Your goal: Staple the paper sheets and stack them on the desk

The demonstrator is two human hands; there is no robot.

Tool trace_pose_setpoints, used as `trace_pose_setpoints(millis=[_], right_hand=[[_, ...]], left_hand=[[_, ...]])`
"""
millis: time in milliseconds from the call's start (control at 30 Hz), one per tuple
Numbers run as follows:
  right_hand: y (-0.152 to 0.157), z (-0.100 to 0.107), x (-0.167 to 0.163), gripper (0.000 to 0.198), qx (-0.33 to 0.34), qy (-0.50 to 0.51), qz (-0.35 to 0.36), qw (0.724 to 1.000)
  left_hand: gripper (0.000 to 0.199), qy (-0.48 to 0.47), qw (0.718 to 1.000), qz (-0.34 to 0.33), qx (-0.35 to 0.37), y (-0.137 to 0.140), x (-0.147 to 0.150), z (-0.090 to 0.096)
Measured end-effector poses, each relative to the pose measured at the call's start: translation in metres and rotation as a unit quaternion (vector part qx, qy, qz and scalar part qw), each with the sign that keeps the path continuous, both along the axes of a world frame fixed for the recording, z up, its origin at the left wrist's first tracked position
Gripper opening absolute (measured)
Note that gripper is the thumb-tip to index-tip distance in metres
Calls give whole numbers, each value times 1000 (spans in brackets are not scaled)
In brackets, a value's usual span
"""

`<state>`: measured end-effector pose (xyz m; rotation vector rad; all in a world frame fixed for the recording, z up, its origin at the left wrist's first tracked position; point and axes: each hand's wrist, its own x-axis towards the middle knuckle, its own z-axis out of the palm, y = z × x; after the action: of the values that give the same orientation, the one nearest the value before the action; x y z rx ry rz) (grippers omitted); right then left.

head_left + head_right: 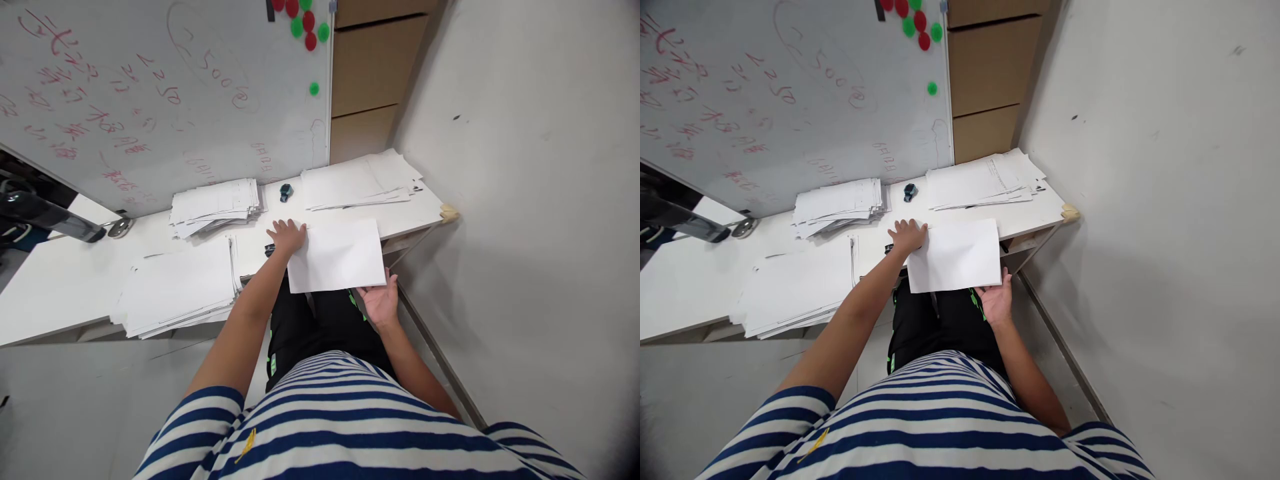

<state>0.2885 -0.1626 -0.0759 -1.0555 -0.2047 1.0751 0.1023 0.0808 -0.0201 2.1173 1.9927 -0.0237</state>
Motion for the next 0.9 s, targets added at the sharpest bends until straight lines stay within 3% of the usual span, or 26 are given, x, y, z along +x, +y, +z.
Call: trace_pose_setpoints(millis=[200, 433, 533, 667, 767, 900], right_hand=[[-3, -2, -13, 65, -3, 50, 13, 999], [4, -16, -26, 49, -96, -8, 100, 990], [7, -14, -25, 45, -101, -31, 132, 986], [7, -9, -21, 47, -88, -77, 116, 986], [11, -4, -14, 48, -81, -102, 111, 985], [21, 8, 9, 46, -80, -139, 62, 985]], left_hand=[[80, -13, 1000, 9, -6, -2, -1, 3], [75, -51, 999, 18, -5, -3, 0, 9], [69, -179, 983, 40, 12, 1, -8, 18], [67, -340, 937, 42, 71, -8, -42, 28], [59, -308, 939, -2, 155, -32, -75, 20], [51, -145, 973, -111, 139, -60, -100, -6]])
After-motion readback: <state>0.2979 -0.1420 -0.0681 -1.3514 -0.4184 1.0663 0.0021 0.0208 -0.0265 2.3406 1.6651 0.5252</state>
